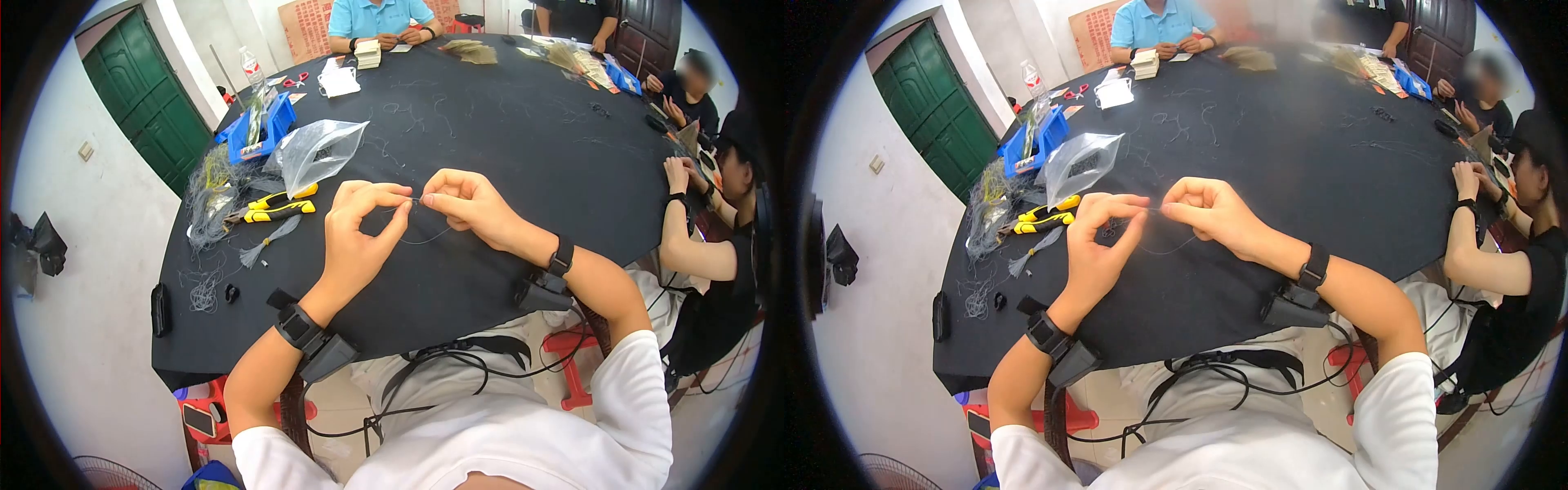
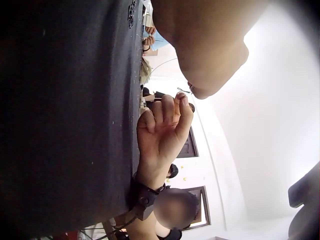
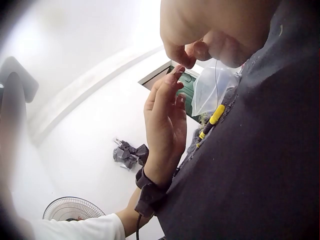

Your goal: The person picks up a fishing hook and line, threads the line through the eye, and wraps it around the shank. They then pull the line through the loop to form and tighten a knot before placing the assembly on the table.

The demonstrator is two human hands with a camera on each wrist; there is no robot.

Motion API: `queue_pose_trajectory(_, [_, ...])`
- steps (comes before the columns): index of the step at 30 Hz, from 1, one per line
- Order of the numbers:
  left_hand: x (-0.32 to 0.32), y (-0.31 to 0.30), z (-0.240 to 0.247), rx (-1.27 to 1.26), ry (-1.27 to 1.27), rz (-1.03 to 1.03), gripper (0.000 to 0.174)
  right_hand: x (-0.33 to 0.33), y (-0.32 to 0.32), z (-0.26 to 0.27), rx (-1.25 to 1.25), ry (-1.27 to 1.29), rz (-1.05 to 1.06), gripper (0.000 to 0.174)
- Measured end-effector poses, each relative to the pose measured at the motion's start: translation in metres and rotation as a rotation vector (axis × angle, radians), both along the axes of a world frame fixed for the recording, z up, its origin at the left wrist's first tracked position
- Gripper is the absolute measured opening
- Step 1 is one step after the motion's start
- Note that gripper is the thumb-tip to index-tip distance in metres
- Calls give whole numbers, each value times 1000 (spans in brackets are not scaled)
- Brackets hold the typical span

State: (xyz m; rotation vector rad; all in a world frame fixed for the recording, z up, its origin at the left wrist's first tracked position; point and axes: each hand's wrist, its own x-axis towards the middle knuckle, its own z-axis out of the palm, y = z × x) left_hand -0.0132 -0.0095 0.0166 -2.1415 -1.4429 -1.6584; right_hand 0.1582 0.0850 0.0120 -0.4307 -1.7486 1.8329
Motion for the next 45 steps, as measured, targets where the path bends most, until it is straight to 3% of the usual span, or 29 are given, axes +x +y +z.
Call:
queue_pose_trajectory(30, [-2,3,-4,16,-5,-43,9,0,2,-3,-24,3,18,10])
queue_pose_trajectory(45, [-3,4,-11,-176,-175,-38,5,-2,2,-4,89,-77,-70,11])
